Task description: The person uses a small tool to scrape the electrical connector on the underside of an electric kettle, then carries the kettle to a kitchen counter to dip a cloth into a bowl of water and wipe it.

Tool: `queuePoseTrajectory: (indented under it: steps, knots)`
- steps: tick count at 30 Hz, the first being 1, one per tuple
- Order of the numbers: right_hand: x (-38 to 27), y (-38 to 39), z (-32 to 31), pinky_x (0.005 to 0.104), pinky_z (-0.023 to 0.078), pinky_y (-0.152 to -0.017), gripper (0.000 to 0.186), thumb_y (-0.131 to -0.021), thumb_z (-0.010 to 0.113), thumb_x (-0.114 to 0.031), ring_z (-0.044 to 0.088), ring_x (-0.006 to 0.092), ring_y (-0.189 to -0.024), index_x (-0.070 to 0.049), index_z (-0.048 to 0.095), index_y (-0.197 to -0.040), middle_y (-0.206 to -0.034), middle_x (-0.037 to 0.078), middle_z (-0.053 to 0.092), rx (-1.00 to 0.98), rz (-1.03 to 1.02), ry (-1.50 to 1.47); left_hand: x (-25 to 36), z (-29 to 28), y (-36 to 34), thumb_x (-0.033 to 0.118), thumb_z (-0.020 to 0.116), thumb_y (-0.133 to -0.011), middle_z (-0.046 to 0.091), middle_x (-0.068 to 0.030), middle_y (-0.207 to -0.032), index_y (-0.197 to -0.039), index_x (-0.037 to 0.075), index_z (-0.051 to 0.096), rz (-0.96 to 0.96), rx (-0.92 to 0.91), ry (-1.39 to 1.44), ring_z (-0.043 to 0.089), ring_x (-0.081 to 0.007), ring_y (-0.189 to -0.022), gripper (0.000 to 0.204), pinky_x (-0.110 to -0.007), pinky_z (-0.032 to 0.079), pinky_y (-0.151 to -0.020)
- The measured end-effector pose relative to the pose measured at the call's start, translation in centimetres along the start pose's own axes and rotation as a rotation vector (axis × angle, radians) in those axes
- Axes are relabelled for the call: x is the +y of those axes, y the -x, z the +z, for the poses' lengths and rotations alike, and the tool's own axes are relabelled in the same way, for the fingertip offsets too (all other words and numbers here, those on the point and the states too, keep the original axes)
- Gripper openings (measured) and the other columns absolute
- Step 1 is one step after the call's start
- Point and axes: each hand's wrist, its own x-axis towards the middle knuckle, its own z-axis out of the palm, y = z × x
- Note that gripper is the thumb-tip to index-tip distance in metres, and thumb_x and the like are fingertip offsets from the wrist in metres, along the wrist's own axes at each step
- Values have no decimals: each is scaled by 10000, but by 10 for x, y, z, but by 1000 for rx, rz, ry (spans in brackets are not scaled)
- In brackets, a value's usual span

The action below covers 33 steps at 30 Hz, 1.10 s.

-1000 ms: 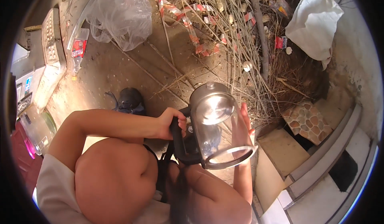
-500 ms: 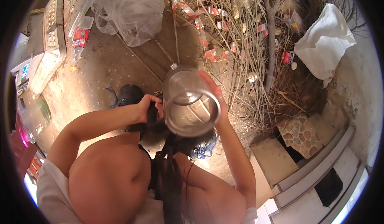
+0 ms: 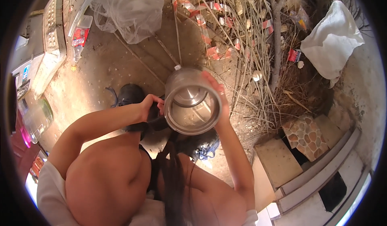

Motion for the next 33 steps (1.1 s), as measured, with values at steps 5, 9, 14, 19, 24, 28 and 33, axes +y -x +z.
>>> queuePoseTrajectory:
  steps: [5,9,14,19,24,28,33]
  knots:
    - [9,6,-6,415,347,-1009,739,-848,446,-562,433,271,-1192,0,336,-1315,-1326,169,403,4,-151,331,-17,12,12,111,483,-658,403,4,-465,-515,113,368,197,9,-263,403,-144,-429,183,-258,362,-476]
    - [3,-2,-15,398,236,-1051,660,-891,394,-520,371,215,-1237,-35,344,-1336,-1326,115,425,71,-28,235,-10,13,-1,104,484,-654,396,7,-472,-523,126,361,220,44,-234,388,-146,-427,180,-263,356,-475]
    - [-13,42,-24,603,310,-977,1005,-693,475,-736,297,402,-1266,-206,42,-1430,-1482,106,64,-13,54,91,-45,48,54,91,495,-671,411,-9,-508,-597,93,401,356,-10,-259,416,-149,-458,120,-283,377,-499]
    - [-10,84,-51,467,375,-980,1038,-653,630,-664,383,291,-1214,-87,188,-1394,-1379,118,303,-136,-58,217,-83,84,107,24,546,-655,477,-25,-554,-773,21,502,1015,-140,-903,488,-170,-489,126,-290,408,-525]
    - [-19,106,-54,448,379,-977,1000,-662,644,-635,392,277,-1202,-80,217,-1376,-1352,115,331,85,-189,234,-92,97,134,101,630,-502,474,-82,-529,-623,32,506,1745,-451,-1788,472,-228,-443,187,-275,357,-440]
    - [-23,109,-51,432,382,-975,970,-668,655,-611,398,267,-1192,-74,241,-1361,-1330,113,353,166,-258,254,-101,96,123,134,603,-448,489,-77,-509,-594,20,534,1772,-604,-1697,488,-215,-421,197,-277,336,-403]
    - [-28,115,-51,413,385,-973,933,-676,669,-582,406,254,-1180,-66,270,-1343,-1302,110,381,228,-297,263,-103,99,114,143,588,-436,491,-79,-516,-594,2,536,1738,-754,-1667,459,-210,-402,218,-272,317,-391]
